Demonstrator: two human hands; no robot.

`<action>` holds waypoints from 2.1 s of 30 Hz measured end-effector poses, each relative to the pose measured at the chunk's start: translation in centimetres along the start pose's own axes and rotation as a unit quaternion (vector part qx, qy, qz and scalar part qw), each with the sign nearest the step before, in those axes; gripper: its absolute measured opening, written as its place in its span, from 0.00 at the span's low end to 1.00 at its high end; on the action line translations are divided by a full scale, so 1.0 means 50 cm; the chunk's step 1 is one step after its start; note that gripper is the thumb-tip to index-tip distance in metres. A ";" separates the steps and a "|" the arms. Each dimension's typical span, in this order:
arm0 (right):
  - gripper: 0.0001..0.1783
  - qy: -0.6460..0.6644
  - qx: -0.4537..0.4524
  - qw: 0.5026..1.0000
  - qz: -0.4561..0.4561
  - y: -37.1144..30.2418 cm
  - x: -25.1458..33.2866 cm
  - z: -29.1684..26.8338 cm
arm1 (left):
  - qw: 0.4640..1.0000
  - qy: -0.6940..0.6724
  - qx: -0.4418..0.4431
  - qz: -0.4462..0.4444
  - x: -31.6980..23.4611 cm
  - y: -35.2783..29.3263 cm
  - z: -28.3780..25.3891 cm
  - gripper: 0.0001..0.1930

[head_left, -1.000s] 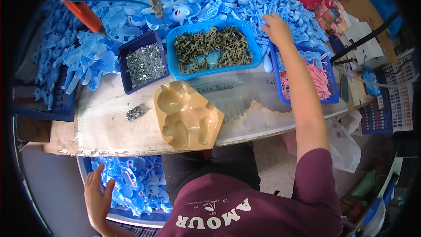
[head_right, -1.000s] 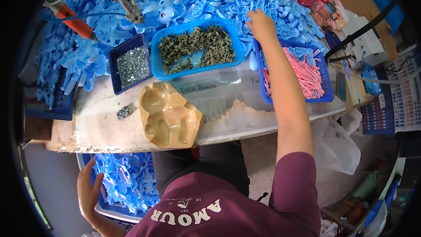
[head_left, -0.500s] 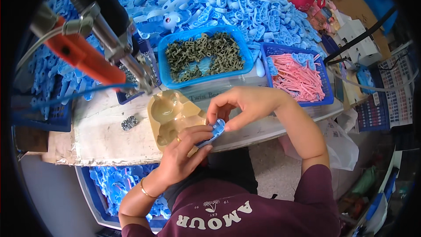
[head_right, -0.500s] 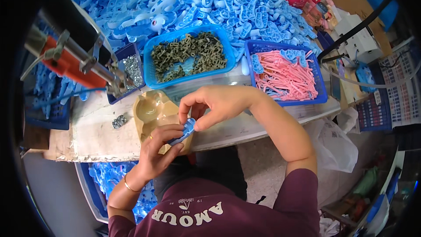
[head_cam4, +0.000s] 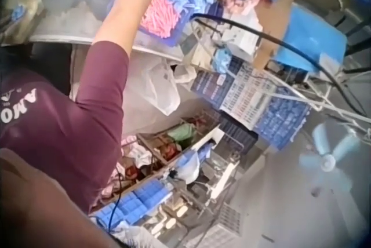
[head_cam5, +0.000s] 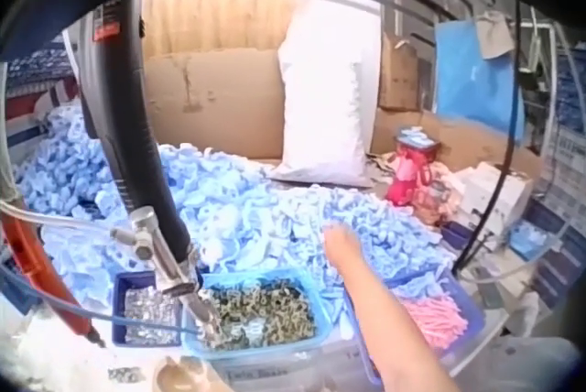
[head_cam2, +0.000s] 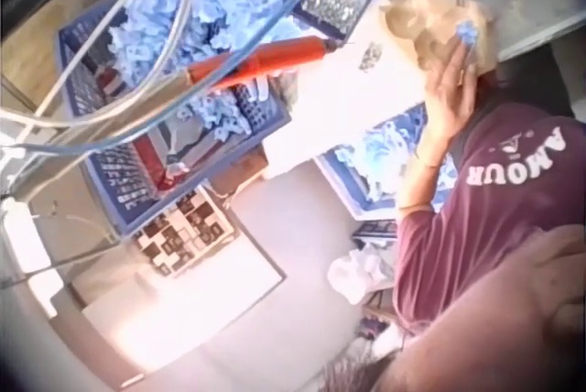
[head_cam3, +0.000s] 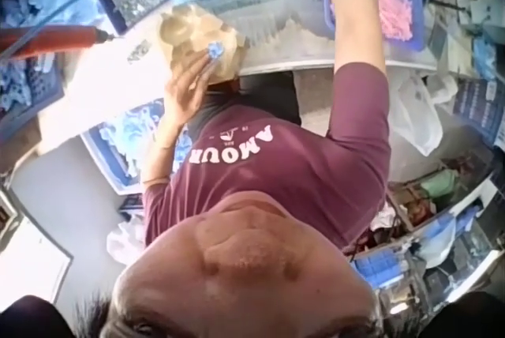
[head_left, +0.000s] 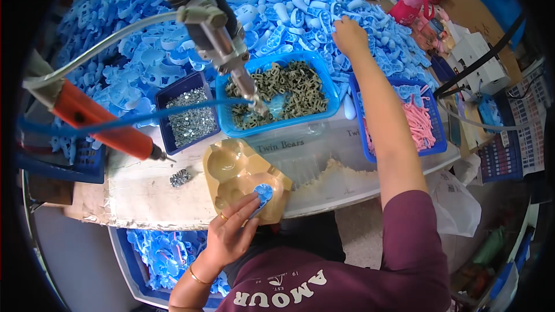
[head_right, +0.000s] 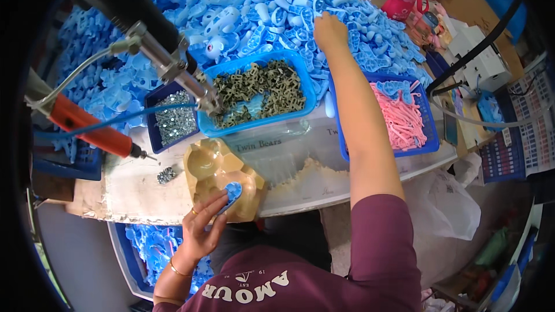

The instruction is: Assembling small plastic toy figures at a factory workstation using a pneumatic screwdriver and various components.

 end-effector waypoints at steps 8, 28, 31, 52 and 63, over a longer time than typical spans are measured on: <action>0.13 0.301 0.006 0.952 0.053 -0.046 -0.072 -0.069 | 0.992 0.090 0.024 0.081 0.016 -0.048 0.008 0.23; 0.11 0.210 -0.017 0.977 -0.023 -0.166 -0.023 -0.150 | 0.978 0.165 0.026 0.124 0.032 -0.054 0.059 0.21; 0.13 0.232 0.016 0.972 0.019 -0.080 -0.011 -0.090 | 0.981 0.155 0.026 0.113 0.029 -0.054 0.058 0.21; 0.11 0.191 -0.138 0.968 -0.089 0.052 0.074 -0.041 | 0.984 0.134 0.049 0.109 0.038 -0.053 0.076 0.23; 0.20 0.481 0.212 0.837 -0.155 -0.400 0.290 -0.354 | 0.979 0.184 0.017 0.083 0.043 -0.058 0.090 0.25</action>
Point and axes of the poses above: each hand's wrist, its own y-axis towards the middle knuckle, its own z-axis out of the palm, x = y × z, the point moved 2 cm from there along y, towards the middle knuckle, and after that the axes turned 9 degrees about z, right-handed, at the moved point
